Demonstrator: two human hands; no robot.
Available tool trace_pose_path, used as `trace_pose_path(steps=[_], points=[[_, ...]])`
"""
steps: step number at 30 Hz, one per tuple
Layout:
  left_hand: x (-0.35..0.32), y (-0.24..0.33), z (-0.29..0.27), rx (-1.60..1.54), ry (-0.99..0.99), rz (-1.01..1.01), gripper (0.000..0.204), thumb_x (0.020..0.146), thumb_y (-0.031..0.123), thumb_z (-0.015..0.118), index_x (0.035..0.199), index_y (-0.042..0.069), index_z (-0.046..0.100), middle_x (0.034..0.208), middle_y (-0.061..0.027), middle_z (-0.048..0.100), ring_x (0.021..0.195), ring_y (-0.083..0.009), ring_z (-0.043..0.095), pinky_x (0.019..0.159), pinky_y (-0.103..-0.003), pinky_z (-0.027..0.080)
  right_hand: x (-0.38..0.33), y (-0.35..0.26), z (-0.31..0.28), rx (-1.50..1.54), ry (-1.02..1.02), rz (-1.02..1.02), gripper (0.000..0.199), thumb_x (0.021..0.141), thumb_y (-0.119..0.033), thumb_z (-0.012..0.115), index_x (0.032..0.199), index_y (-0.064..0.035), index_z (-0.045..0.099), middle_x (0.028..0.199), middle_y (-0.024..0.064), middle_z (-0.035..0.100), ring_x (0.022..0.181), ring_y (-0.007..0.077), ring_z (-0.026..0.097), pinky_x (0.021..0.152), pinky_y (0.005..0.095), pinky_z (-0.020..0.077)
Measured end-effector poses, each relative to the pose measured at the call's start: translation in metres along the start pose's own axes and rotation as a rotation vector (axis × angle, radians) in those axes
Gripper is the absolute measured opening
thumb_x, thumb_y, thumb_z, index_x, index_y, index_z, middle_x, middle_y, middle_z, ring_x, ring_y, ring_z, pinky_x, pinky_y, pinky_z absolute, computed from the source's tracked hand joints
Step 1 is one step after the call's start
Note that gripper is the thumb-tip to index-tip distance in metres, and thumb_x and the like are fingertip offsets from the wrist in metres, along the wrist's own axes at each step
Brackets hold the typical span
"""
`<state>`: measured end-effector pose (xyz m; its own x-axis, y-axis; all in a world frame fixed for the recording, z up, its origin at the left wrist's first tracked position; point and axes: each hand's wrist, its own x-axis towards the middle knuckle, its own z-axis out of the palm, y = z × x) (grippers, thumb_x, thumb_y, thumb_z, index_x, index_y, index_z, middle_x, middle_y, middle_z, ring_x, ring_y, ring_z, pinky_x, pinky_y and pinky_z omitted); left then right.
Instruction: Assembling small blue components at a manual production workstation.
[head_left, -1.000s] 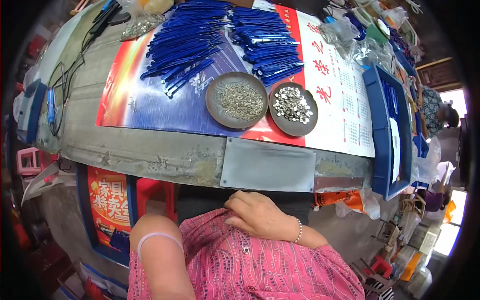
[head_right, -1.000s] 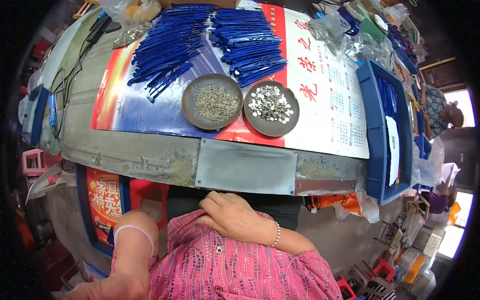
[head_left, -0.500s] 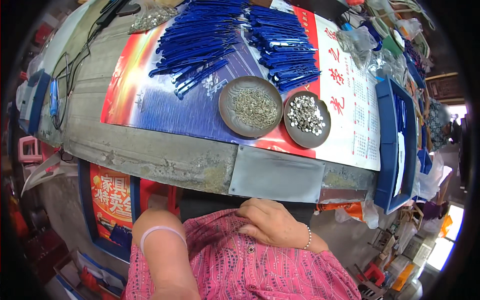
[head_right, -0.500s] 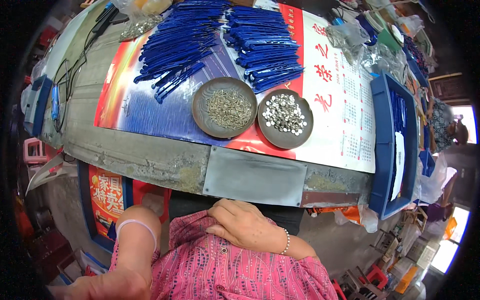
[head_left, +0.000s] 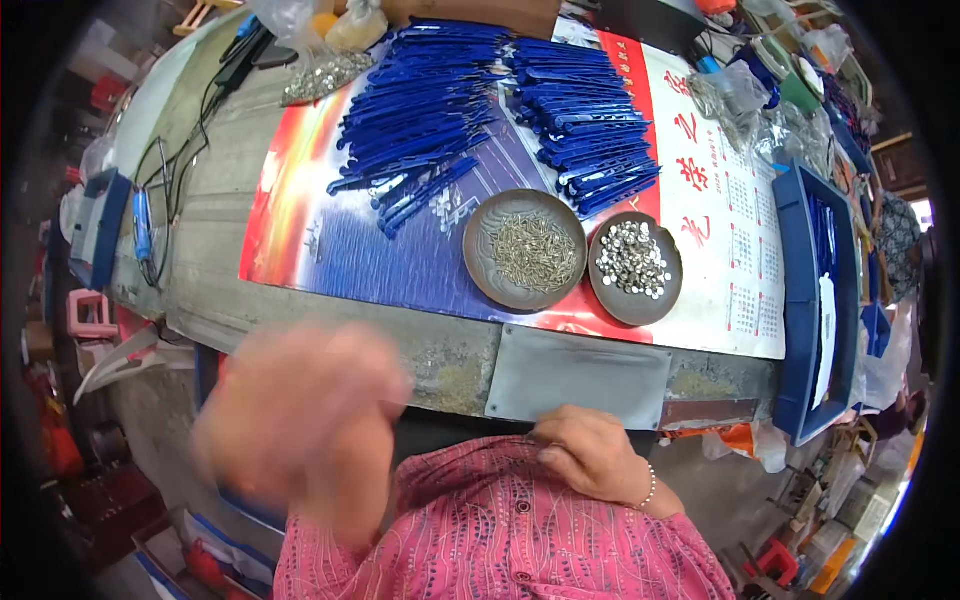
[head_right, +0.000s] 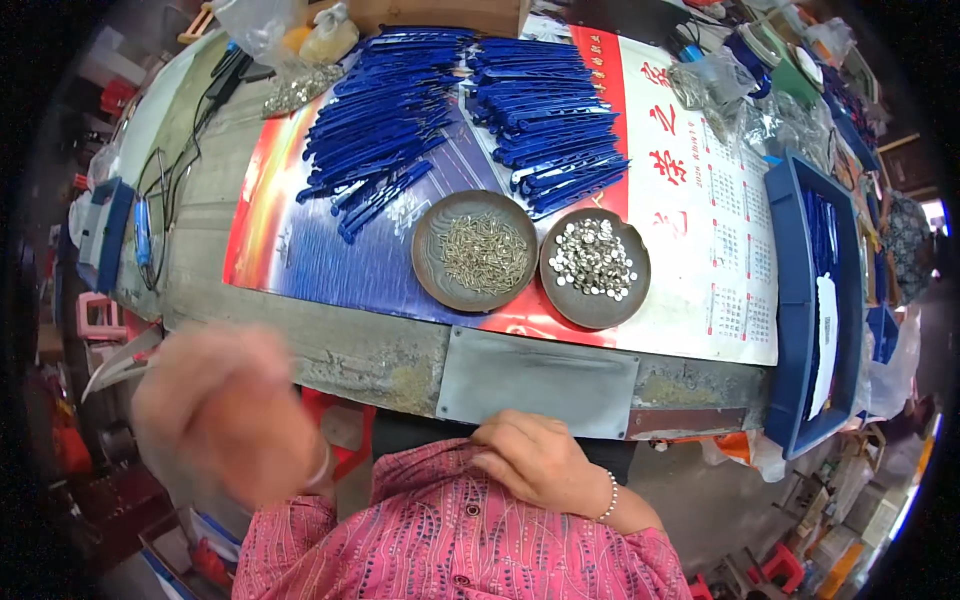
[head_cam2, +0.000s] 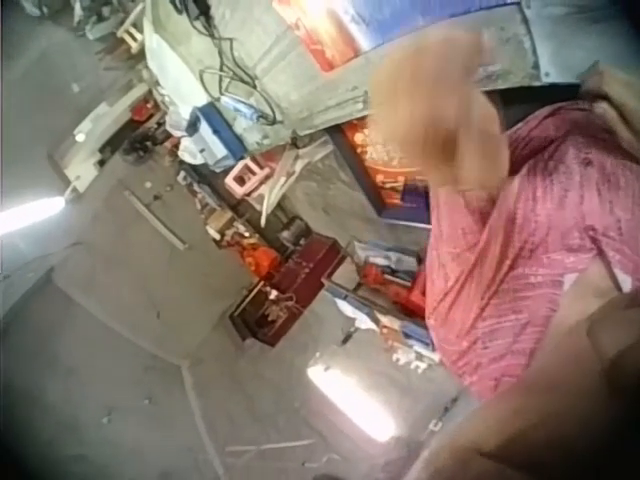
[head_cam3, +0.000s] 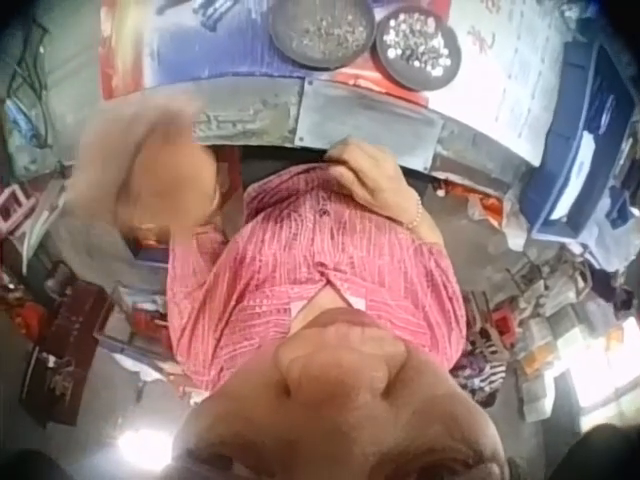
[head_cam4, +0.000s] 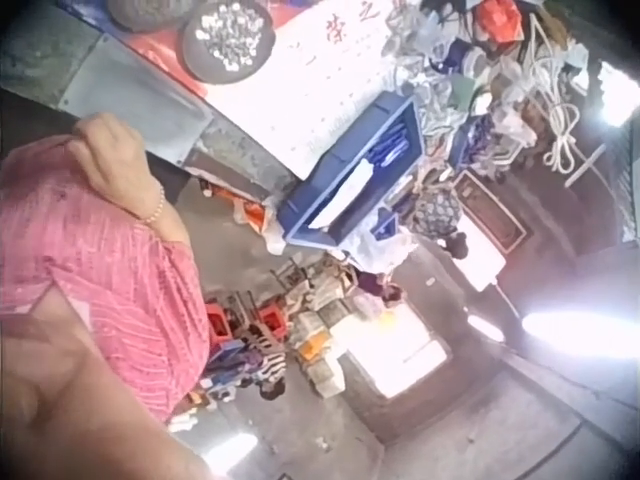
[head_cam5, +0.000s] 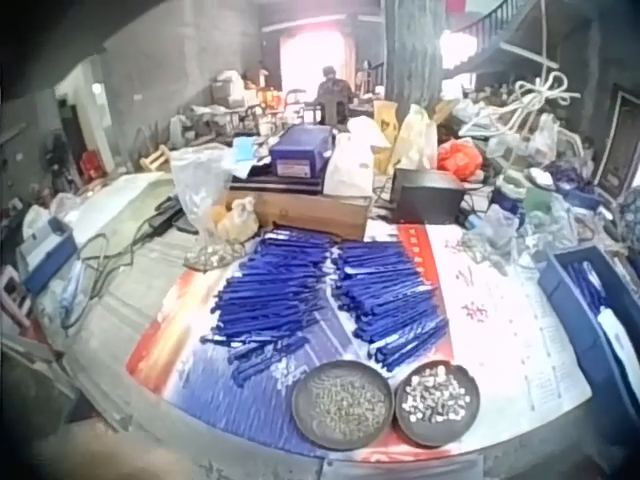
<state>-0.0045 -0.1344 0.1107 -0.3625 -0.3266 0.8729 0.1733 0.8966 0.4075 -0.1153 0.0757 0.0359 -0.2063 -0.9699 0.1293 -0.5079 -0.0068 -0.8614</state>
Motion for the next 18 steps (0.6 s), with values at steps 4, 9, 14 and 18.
trace_pose_path(steps=[4, 9, 14, 18], points=[[-0.022, -0.071, 0.057, -0.075, -0.472, -0.496, 0.015, 0.081, -0.002, 0.060, 0.095, 0.001, 0.061, 0.087, -0.0129, 0.062, 0.075, -0.0257, 0.062, 0.066, -0.033, 0.048, -0.008, 0.016, 0.002, 0.031, 0.147, 0.003, 0.015, 0.080, -0.010, 0.067, 0.089, -0.0015, 0.058, 0.079, 0.0120, 0.060, 0.067, 0.0274, 0.060, 0.058, 0.0343, 0.0477], [-0.043, -0.123, 0.078, 0.336, -0.553, -0.216, 0.016, 0.079, 0.003, 0.061, 0.095, 0.002, 0.060, 0.085, -0.0152, 0.060, 0.076, -0.0343, 0.060, 0.066, -0.042, 0.048, -0.006, 0.019, 0.006, 0.079, 0.237, -0.058, 0.015, 0.079, -0.008, 0.069, 0.087, -0.0014, 0.058, 0.077, 0.0110, 0.059, 0.063, 0.0262, 0.059, 0.056, 0.0336, 0.0468], [-0.042, -0.125, 0.081, 0.541, -0.703, -0.293, 0.013, 0.078, 0.007, 0.062, 0.090, 0.003, 0.058, 0.082, -0.0156, 0.058, 0.079, -0.0334, 0.059, 0.067, -0.043, 0.048, -0.007, 0.024, 0.008, 0.098, 0.263, -0.097, 0.015, 0.078, -0.007, 0.069, 0.085, -0.0012, 0.058, 0.075, 0.0099, 0.058, 0.062, 0.0256, 0.058, 0.055, 0.0338, 0.0461], [-0.042, -0.128, 0.080, 0.548, -0.743, -0.270, 0.013, 0.078, 0.008, 0.063, 0.087, 0.002, 0.056, 0.081, -0.0155, 0.058, 0.079, -0.0336, 0.059, 0.066, -0.044, 0.048, -0.007, 0.026, 0.011, 0.096, 0.270, -0.124, 0.014, 0.077, -0.007, 0.069, 0.083, -0.0011, 0.058, 0.075, 0.0099, 0.058, 0.062, 0.0254, 0.057, 0.055, 0.0339, 0.0462]])
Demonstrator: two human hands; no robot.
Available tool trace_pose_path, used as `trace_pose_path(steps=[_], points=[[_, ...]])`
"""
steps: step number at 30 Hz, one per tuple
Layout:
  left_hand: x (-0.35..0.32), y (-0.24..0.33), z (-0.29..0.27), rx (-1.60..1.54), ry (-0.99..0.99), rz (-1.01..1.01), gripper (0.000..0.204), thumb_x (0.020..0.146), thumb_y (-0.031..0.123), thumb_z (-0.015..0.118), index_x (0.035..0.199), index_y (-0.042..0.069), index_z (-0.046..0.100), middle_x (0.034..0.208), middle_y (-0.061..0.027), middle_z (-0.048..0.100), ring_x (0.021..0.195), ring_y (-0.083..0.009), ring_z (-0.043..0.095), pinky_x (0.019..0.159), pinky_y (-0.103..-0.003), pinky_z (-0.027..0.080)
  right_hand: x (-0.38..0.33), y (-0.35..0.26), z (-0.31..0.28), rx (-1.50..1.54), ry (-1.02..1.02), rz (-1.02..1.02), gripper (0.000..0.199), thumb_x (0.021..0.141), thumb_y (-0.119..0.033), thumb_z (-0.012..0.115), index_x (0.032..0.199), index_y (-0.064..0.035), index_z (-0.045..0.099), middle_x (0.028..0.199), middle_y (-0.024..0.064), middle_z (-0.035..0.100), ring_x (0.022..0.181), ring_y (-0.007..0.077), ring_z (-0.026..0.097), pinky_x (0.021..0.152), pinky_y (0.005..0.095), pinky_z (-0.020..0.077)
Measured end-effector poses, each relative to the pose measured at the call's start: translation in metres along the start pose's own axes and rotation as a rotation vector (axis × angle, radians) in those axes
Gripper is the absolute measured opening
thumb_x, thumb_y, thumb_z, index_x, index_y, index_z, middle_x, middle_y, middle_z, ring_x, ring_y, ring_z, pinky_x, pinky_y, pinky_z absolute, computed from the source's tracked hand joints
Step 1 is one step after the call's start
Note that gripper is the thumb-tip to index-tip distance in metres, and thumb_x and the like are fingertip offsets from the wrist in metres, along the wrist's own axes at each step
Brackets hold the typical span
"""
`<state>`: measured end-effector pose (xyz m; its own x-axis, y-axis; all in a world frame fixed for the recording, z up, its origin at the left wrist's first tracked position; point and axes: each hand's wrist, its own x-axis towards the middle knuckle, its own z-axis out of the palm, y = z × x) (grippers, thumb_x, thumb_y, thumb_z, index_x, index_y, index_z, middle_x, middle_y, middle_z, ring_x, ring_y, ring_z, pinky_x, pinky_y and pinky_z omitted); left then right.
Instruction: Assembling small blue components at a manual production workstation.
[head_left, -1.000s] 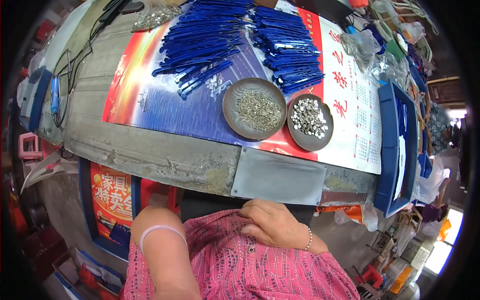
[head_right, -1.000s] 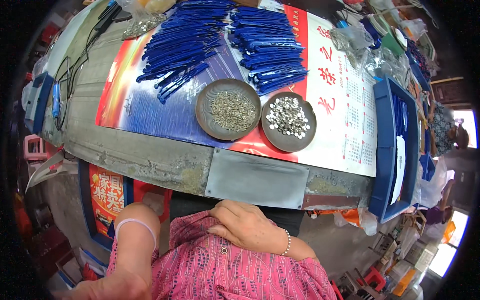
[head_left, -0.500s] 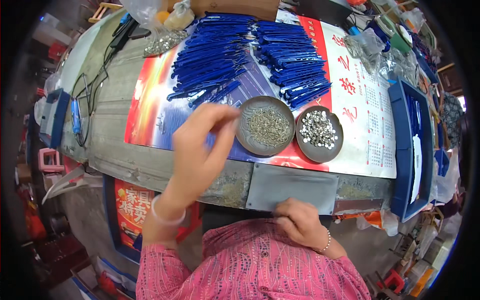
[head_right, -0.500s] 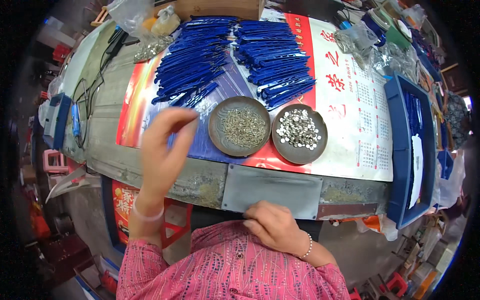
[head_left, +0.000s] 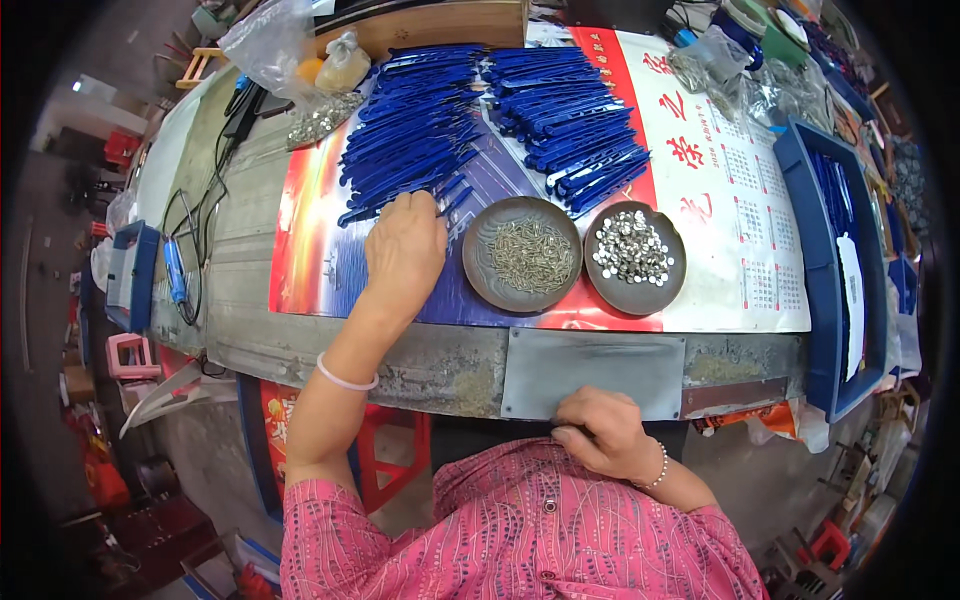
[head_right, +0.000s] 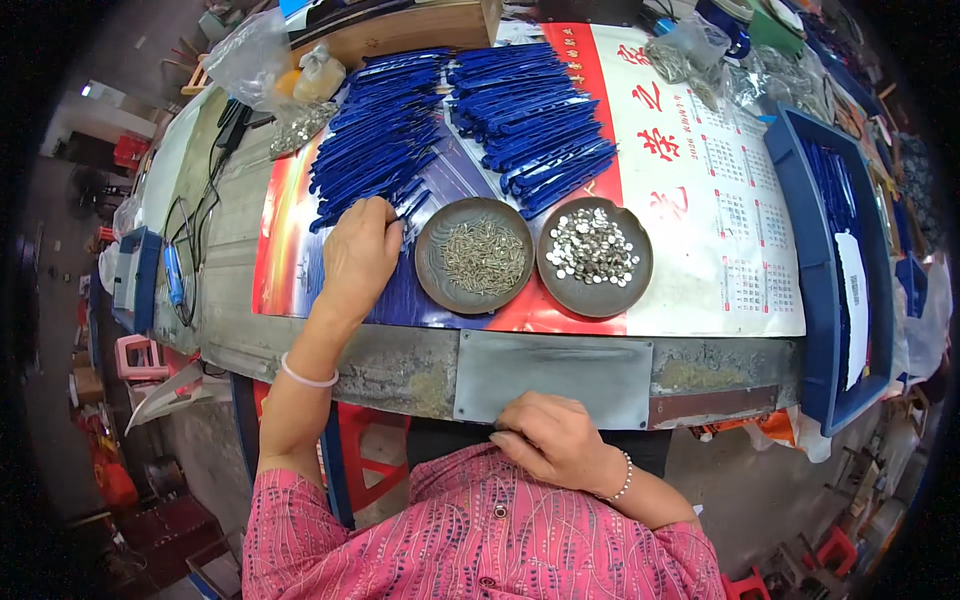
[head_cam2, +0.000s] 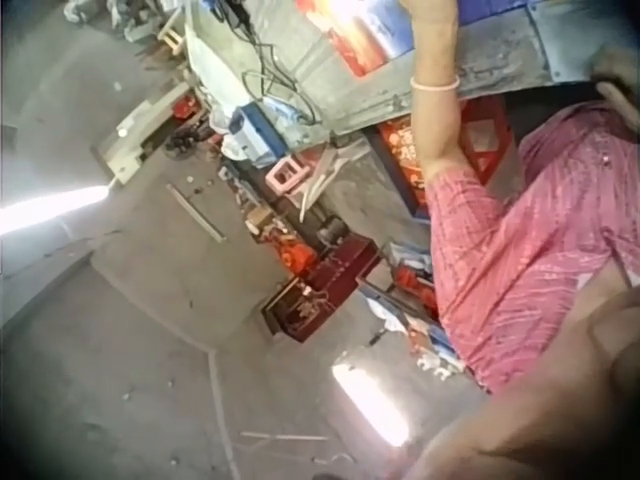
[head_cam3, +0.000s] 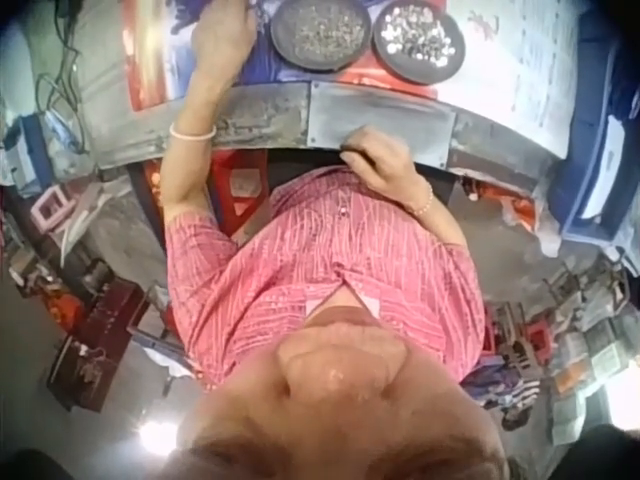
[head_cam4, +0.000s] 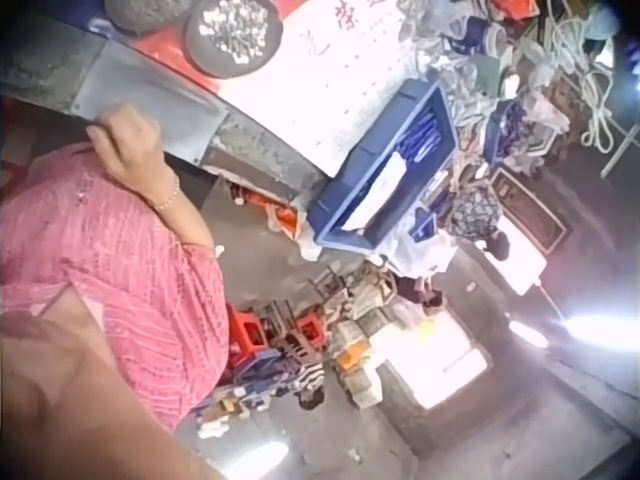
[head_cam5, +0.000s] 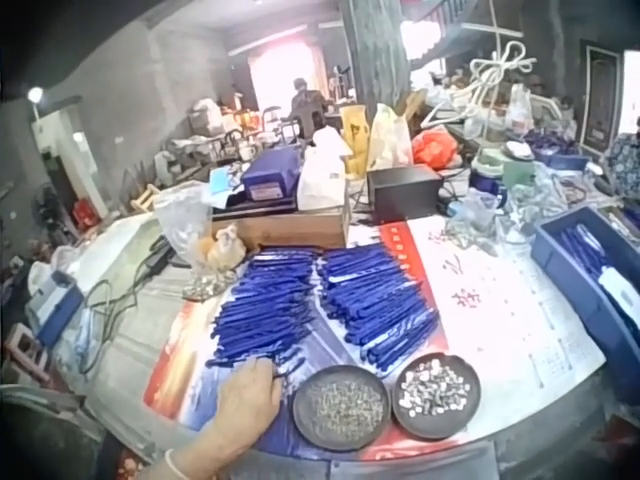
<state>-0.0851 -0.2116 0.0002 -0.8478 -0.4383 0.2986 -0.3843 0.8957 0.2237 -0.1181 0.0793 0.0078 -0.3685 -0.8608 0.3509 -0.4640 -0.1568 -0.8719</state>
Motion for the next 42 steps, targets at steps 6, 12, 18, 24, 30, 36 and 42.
trace_pose_path(steps=[6, 12, 18, 24, 30, 36, 42], points=[[-0.016, -0.003, -0.001, 0.103, 0.073, 0.060, 0.013, 0.080, 0.008, 0.061, 0.085, 0.001, 0.052, 0.079, -0.0159, 0.059, 0.077, -0.0337, 0.060, 0.063, -0.045, 0.047, 0.005, -0.008, -0.012, -0.061, -0.014, 0.012, 0.014, 0.076, -0.005, 0.068, 0.085, -0.0007, 0.058, 0.077, 0.0112, 0.059, 0.066, 0.0270, 0.059, 0.058, 0.0346, 0.0475], [-0.054, 0.011, -0.049, -0.656, 0.122, -0.212, 0.014, 0.089, 0.002, 0.055, 0.103, -0.002, 0.053, 0.078, -0.0088, 0.057, 0.071, -0.0149, 0.057, 0.064, -0.027, 0.046, 0.050, -0.020, -0.048, -0.457, -0.035, 0.132, 0.023, 0.079, -0.004, 0.065, 0.100, -0.0013, 0.055, 0.089, 0.0132, 0.057, 0.082, 0.0311, 0.058, 0.072, 0.0372, 0.0460], [-0.118, 0.043, -0.066, -1.106, 0.031, -0.294, 0.023, 0.092, -0.002, 0.048, 0.115, -0.002, 0.047, 0.086, -0.0046, 0.053, 0.073, -0.0086, 0.052, 0.066, -0.021, 0.044, 0.117, 0.012, -0.039, -0.926, -0.267, -0.032, 0.017, 0.081, -0.010, 0.062, 0.095, -0.0042, 0.055, 0.088, 0.0122, 0.054, 0.088, 0.0285, 0.054, 0.079, 0.0389, 0.0383], [-0.158, 0.063, -0.058, -1.471, -0.034, -0.360, 0.016, 0.094, 0.005, 0.050, 0.109, -0.001, 0.048, 0.088, -0.0052, 0.056, 0.070, -0.0074, 0.054, 0.059, -0.020, 0.044, 0.135, 0.032, -0.021, -1.047, -0.311, -0.092, 0.008, 0.077, -0.008, 0.057, 0.082, -0.0054, 0.053, 0.082, 0.0107, 0.054, 0.083, 0.0285, 0.055, 0.076, 0.0384, 0.0382], [-0.166, 0.062, -0.053, -1.585, -0.124, -0.473, 0.015, 0.096, 0.011, 0.052, 0.106, 0.000, 0.048, 0.088, -0.0064, 0.059, 0.064, -0.0064, 0.052, 0.057, -0.018, 0.042, 0.137, 0.033, -0.020, -0.882, -0.268, -0.033, 0.010, 0.083, -0.013, 0.060, 0.085, -0.0044, 0.054, 0.082, 0.0124, 0.057, 0.083, 0.0306, 0.057, 0.074, 0.0406, 0.0392], [-0.159, 0.065, -0.053, -1.589, -0.125, -0.504, 0.018, 0.096, 0.011, 0.052, 0.110, 0.001, 0.048, 0.083, -0.0062, 0.059, 0.063, -0.0058, 0.051, 0.055, -0.018, 0.042, 0.136, 0.030, -0.027, -0.722, -0.161, -0.002, 0.014, 0.086, -0.014, 0.059, 0.087, -0.0014, 0.054, 0.082, 0.0156, 0.056, 0.078, 0.0358, 0.055, 0.068, 0.0423, 0.0423], [-0.162, 0.069, -0.053, -1.553, -0.169, -0.457, 0.018, 0.095, 0.011, 0.053, 0.109, 0.000, 0.049, 0.083, -0.0062, 0.060, 0.064, -0.0060, 0.052, 0.058, -0.018, 0.043, 0.129, 0.020, -0.029, -0.471, -0.063, 0.014, 0.012, 0.087, -0.011, 0.060, 0.089, 0.0003, 0.055, 0.078, 0.0143, 0.056, 0.072, 0.0295, 0.057, 0.063, 0.0360, 0.0439]])
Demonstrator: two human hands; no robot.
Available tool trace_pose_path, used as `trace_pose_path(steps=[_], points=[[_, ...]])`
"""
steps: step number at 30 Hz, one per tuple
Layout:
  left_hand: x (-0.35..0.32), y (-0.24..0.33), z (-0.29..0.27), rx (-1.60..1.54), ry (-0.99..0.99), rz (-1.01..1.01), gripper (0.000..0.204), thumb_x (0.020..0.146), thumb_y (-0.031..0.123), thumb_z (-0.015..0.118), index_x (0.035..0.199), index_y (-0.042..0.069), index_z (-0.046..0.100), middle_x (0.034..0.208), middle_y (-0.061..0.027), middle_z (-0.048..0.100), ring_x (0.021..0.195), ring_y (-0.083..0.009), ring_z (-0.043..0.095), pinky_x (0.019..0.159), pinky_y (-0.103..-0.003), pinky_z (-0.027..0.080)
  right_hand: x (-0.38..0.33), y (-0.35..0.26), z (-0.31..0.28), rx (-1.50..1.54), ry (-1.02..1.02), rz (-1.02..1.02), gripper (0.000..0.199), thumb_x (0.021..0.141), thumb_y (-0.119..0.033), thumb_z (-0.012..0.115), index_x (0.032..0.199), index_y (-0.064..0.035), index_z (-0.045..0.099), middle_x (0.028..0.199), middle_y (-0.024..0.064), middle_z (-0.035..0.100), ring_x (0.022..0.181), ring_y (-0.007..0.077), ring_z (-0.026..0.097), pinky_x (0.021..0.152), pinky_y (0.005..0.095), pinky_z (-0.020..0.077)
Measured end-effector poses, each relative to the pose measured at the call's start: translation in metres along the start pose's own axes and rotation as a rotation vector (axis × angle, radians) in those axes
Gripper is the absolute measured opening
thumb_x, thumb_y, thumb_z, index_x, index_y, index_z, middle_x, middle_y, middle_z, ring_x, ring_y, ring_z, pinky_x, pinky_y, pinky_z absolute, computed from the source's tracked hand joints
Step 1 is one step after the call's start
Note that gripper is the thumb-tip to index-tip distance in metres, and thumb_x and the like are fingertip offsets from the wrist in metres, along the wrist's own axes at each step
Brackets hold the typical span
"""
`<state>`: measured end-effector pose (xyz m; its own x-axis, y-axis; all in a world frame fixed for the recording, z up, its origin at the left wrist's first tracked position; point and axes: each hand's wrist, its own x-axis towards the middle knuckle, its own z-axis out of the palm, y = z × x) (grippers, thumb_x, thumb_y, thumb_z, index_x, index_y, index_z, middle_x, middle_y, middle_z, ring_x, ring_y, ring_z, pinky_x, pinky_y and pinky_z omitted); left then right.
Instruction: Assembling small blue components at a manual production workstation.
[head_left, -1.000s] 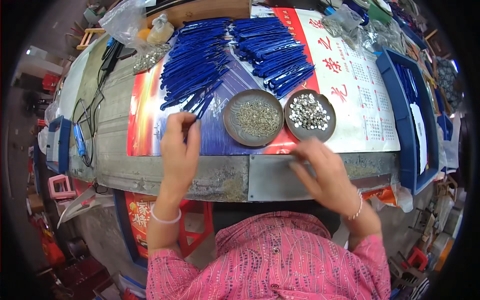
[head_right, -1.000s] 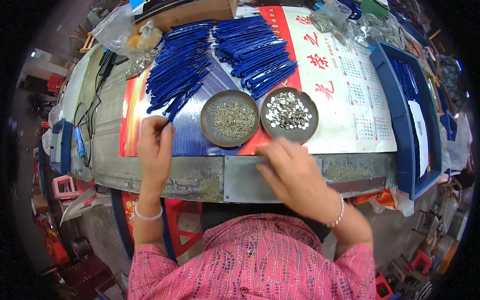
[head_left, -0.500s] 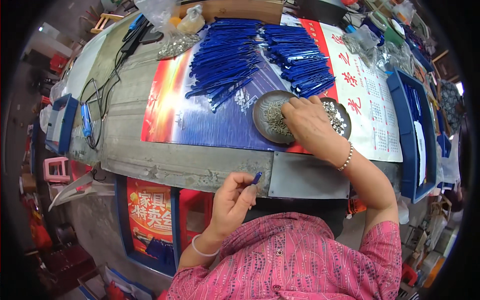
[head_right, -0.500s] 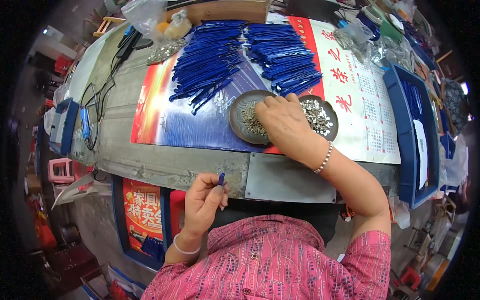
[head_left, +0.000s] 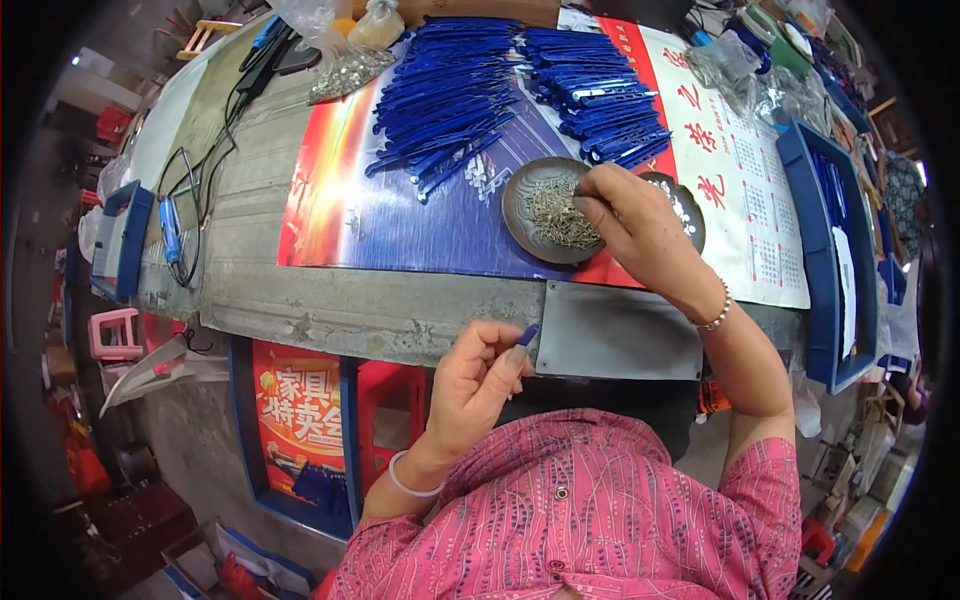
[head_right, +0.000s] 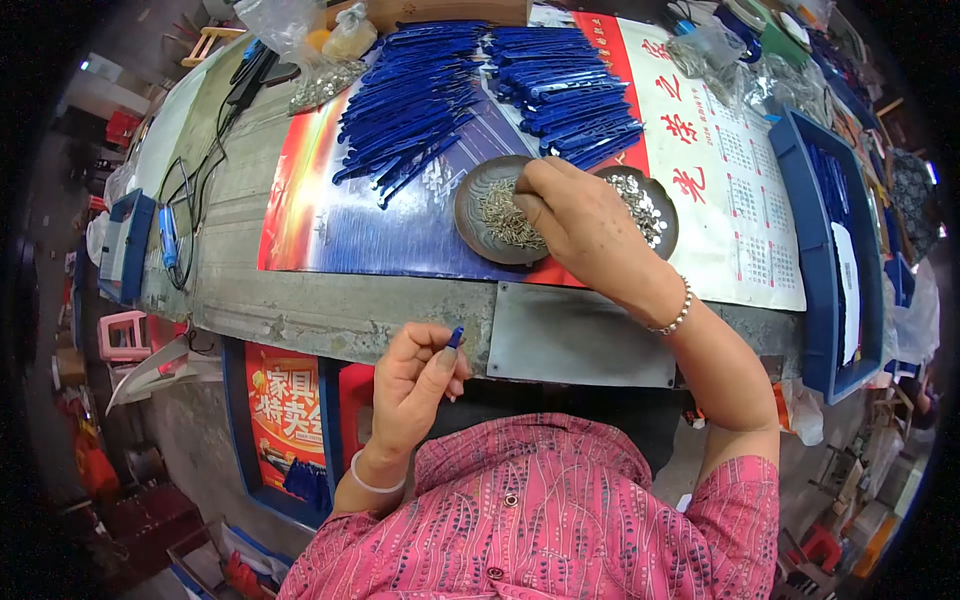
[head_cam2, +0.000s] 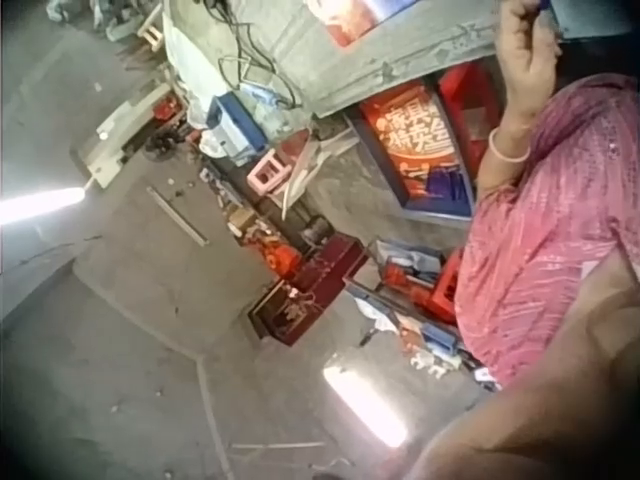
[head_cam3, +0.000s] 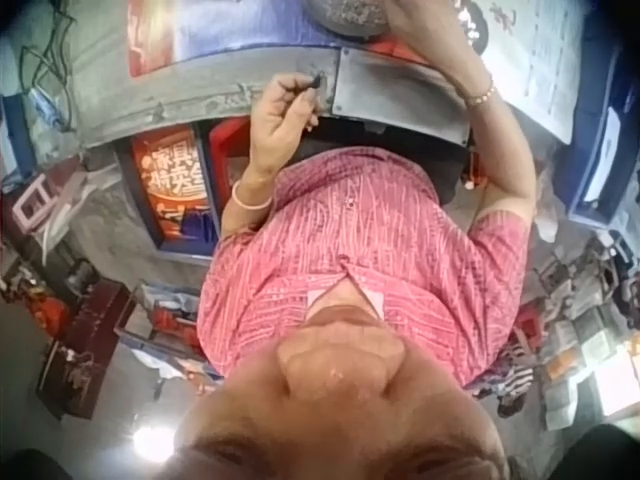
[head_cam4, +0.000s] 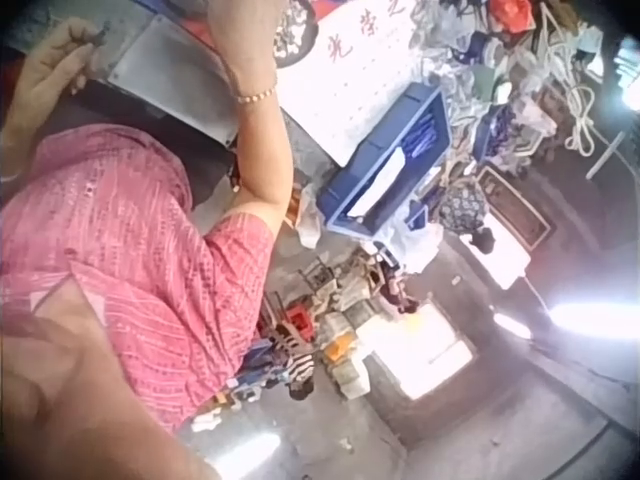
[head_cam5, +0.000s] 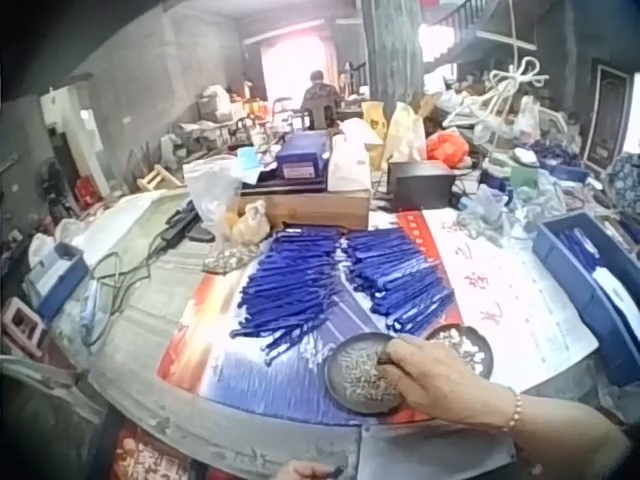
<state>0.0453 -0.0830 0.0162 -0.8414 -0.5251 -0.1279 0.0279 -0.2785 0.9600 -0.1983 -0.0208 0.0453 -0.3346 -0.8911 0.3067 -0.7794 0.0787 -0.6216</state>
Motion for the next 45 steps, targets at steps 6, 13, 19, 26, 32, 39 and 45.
trace_pose_path(steps=[6, 13, 19, 26, 32, 39, 45], points=[[0.004, 0.006, 0.004, 0.352, -0.088, 0.272, 0.014, 0.085, 0.003, 0.063, 0.098, 0.001, 0.058, 0.083, -0.0090, 0.063, 0.067, -0.0143, 0.059, 0.059, -0.025, 0.046, -0.029, -0.028, -0.018, 0.698, -0.432, 0.218, 0.018, 0.086, -0.014, 0.067, 0.089, 0.0015, 0.058, 0.079, 0.0029, 0.060, 0.075, 0.0100, 0.055, 0.067, 0.0273, 0.0451], [0.014, 0.020, 0.009, 0.824, -0.240, 0.757, 0.027, 0.068, 0.002, 0.074, 0.092, 0.003, 0.062, 0.079, -0.0084, 0.062, 0.061, -0.0230, 0.059, 0.051, -0.032, 0.047, -0.047, -0.038, -0.033, 0.833, -0.731, 0.247, 0.017, 0.092, -0.016, 0.059, 0.092, 0.0011, 0.059, 0.080, 0.0052, 0.060, 0.075, 0.0136, 0.058, 0.069, 0.0284, 0.0467], [0.014, 0.029, 0.009, 0.980, -0.310, 0.859, 0.030, 0.064, 0.002, 0.076, 0.091, 0.005, 0.063, 0.077, -0.0061, 0.062, 0.058, -0.0200, 0.058, 0.048, -0.031, 0.044, -0.050, -0.037, -0.034, 0.599, -0.728, -0.060, 0.015, 0.089, -0.013, 0.060, 0.090, 0.0020, 0.058, 0.081, 0.0123, 0.060, 0.075, 0.0299, 0.060, 0.067, 0.0362, 0.0472], [0.019, 0.031, 0.008, 1.035, -0.345, 0.853, 0.030, 0.064, 0.003, 0.076, 0.091, 0.006, 0.064, 0.077, -0.0051, 0.062, 0.057, -0.0196, 0.057, 0.048, -0.030, 0.043, -0.044, -0.030, -0.034, 0.585, -0.749, -0.163, 0.015, 0.087, -0.013, 0.061, 0.086, 0.0009, 0.056, 0.078, 0.0129, 0.058, 0.073, 0.0327, 0.059, 0.064, 0.0384, 0.0458], [0.022, 0.032, 0.005, 0.999, -0.378, 0.826, 0.028, 0.064, 0.004, 0.076, 0.088, 0.005, 0.063, 0.077, -0.0068, 0.063, 0.059, -0.0203, 0.059, 0.049, -0.030, 0.045, -0.037, -0.032, -0.034, 0.510, -0.820, -0.235, 0.014, 0.086, -0.014, 0.060, 0.085, -0.0012, 0.055, 0.078, 0.0130, 0.058, 0.075, 0.0335, 0.058, 0.068, 0.0404, 0.0446], [0.020, 0.024, 0.008, 0.963, -0.528, 0.744, 0.022, 0.068, 0.009, 0.072, 0.087, 0.002, 0.062, 0.072, -0.0062, 0.059, 0.056, -0.0200, 0.057, 0.048, -0.031, 0.044, -0.035, -0.047, -0.034, 0.201, -0.992, -0.343, 0.014, 0.079, -0.014, 0.059, 0.079, -0.0022, 0.052, 0.074, 0.0139, 0.056, 0.072, 0.0342, 0.058, 0.066, 0.0419, 0.0441], [0.009, 0.030, 0.011, 1.175, -0.417, 0.906, 0.021, 0.068, 0.011, 0.069, 0.086, 0.001, 0.063, 0.078, -0.0072, 0.060, 0.059, -0.0161, 0.056, 0.047, -0.028, 0.042, -0.031, -0.036, -0.028, 0.489, -0.995, -0.191, 0.019, 0.084, -0.019, 0.061, 0.081, -0.0013, 0.055, 0.074, 0.0153, 0.056, 0.071, 0.0379, 0.057, 0.064, 0.0436, 0.0451]])
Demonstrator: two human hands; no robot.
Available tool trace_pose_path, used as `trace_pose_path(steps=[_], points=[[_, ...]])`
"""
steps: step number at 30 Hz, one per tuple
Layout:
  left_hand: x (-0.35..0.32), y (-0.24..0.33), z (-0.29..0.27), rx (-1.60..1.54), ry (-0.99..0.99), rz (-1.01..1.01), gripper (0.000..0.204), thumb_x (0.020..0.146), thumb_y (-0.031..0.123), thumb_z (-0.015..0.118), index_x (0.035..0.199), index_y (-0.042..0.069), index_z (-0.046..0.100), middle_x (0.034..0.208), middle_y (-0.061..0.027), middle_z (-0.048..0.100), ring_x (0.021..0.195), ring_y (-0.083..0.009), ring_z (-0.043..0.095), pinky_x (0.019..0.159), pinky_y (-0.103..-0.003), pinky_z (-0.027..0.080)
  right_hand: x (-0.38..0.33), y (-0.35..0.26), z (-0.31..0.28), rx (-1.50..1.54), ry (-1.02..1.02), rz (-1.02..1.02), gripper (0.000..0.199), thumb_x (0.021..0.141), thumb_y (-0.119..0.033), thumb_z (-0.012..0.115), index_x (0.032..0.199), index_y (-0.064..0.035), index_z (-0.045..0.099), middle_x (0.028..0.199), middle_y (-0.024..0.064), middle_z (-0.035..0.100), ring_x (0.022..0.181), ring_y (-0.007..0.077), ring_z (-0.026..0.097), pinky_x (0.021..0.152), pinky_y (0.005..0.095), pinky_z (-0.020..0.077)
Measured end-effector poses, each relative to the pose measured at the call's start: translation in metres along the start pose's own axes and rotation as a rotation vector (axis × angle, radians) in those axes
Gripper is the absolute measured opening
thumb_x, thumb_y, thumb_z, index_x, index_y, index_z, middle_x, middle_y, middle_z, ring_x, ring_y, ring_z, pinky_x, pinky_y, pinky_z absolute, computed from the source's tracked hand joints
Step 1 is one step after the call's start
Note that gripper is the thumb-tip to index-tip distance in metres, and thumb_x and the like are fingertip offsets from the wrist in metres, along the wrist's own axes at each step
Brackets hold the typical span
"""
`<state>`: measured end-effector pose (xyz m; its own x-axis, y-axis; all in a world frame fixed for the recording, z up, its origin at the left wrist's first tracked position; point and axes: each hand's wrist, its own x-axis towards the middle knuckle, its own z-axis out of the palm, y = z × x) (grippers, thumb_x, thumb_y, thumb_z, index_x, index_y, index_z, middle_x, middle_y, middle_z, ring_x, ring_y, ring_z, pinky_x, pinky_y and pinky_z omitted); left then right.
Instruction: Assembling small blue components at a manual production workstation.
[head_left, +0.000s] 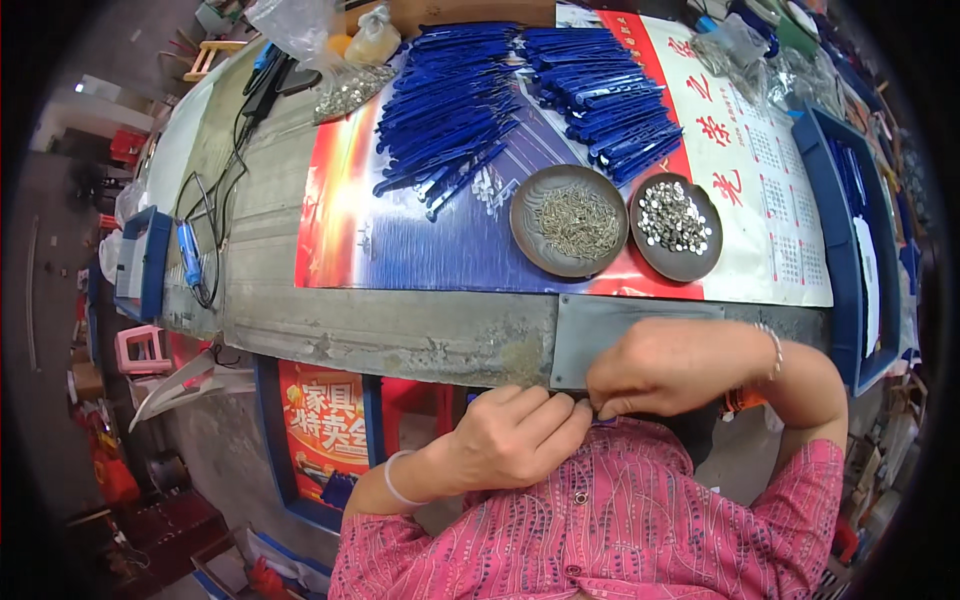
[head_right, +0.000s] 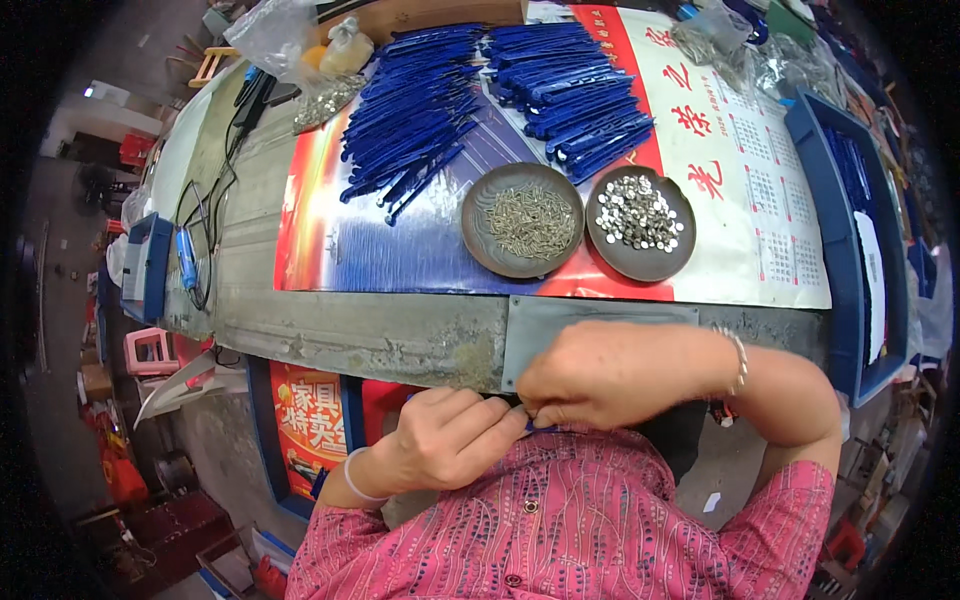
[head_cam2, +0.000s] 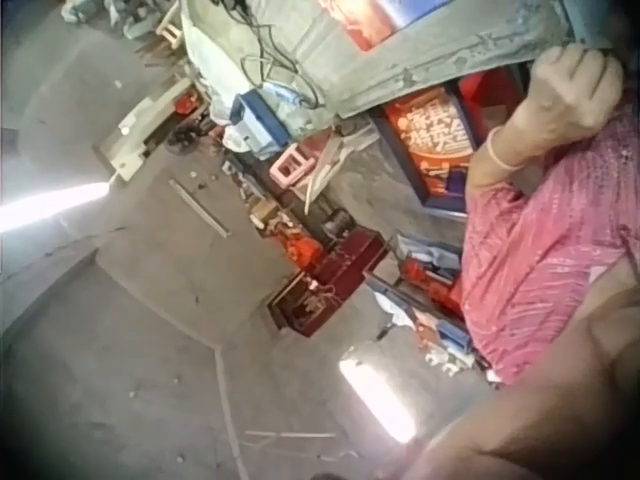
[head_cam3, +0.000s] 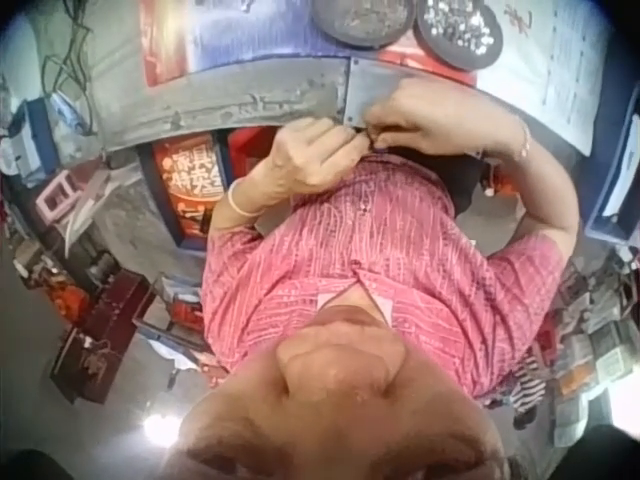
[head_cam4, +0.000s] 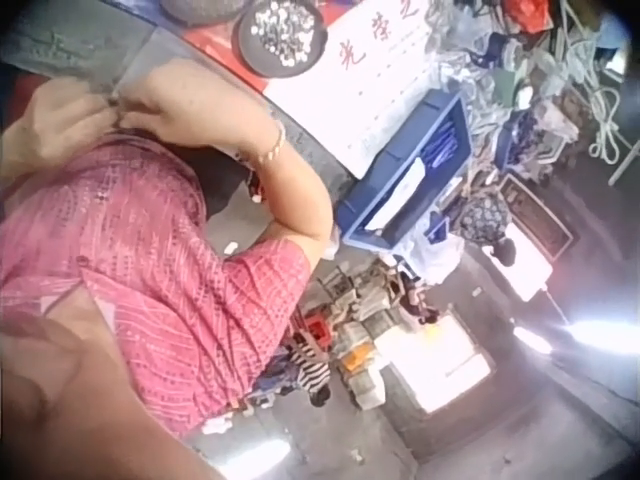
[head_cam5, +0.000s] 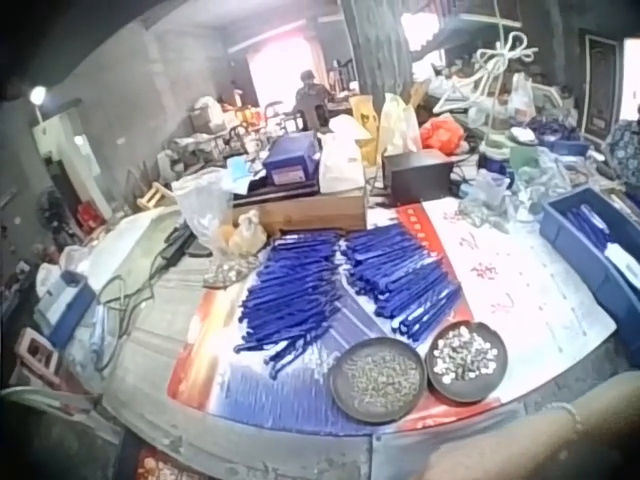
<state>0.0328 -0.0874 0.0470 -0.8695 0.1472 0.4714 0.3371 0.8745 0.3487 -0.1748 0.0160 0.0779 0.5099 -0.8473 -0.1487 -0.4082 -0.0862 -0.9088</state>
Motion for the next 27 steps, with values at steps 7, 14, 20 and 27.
trace_pose_path(steps=[7, 14, 20, 27], points=[[0.006, -0.017, 0.001, 0.074, 0.034, -0.036, 0.023, 0.067, 0.011, 0.062, 0.087, 0.000, 0.063, 0.071, -0.0041, 0.054, 0.056, -0.0150, 0.051, 0.046, -0.027, 0.039, -0.002, -0.021, 0.024, -0.663, 0.327, 0.044, 0.017, 0.078, -0.015, 0.064, 0.076, -0.0020, 0.053, 0.072, 0.0090, 0.054, 0.065, 0.0245, 0.056, 0.063, 0.0359, 0.0442], [0.010, -0.012, -0.007, 0.165, 0.118, -0.024, 0.022, 0.070, 0.010, 0.067, 0.090, 0.001, 0.063, 0.074, -0.0067, 0.059, 0.055, -0.0167, 0.054, 0.045, -0.028, 0.039, -0.007, -0.003, 0.015, 0.246, 0.453, 0.177, 0.016, 0.084, -0.014, 0.068, 0.084, -0.0001, 0.061, 0.074, 0.0096, 0.061, 0.068, 0.0247, 0.060, 0.062, 0.0329, 0.0477], [0.011, -0.011, -0.010, 0.022, 0.038, -0.133, 0.023, 0.072, 0.004, 0.067, 0.094, 0.000, 0.061, 0.074, -0.0080, 0.059, 0.056, -0.0196, 0.055, 0.046, -0.031, 0.041, -0.006, -0.012, 0.035, -0.904, 0.596, -0.186, 0.025, 0.065, -0.018, 0.069, 0.082, -0.0015, 0.060, 0.074, 0.0045, 0.052, 0.062, 0.0161, 0.051, 0.058, 0.0292, 0.0408], [0.013, -0.009, 0.001, -0.086, 0.137, -0.243, 0.037, 0.069, -0.003, 0.067, 0.105, 0.000, 0.061, 0.076, -0.0099, 0.058, 0.059, -0.0248, 0.055, 0.049, -0.035, 0.043, -0.005, -0.009, 0.036, -0.658, 0.726, -0.094, 0.027, 0.066, -0.012, 0.072, 0.087, -0.0015, 0.059, 0.076, 0.0075, 0.054, 0.062, 0.0219, 0.053, 0.058, 0.0324, 0.0425]])
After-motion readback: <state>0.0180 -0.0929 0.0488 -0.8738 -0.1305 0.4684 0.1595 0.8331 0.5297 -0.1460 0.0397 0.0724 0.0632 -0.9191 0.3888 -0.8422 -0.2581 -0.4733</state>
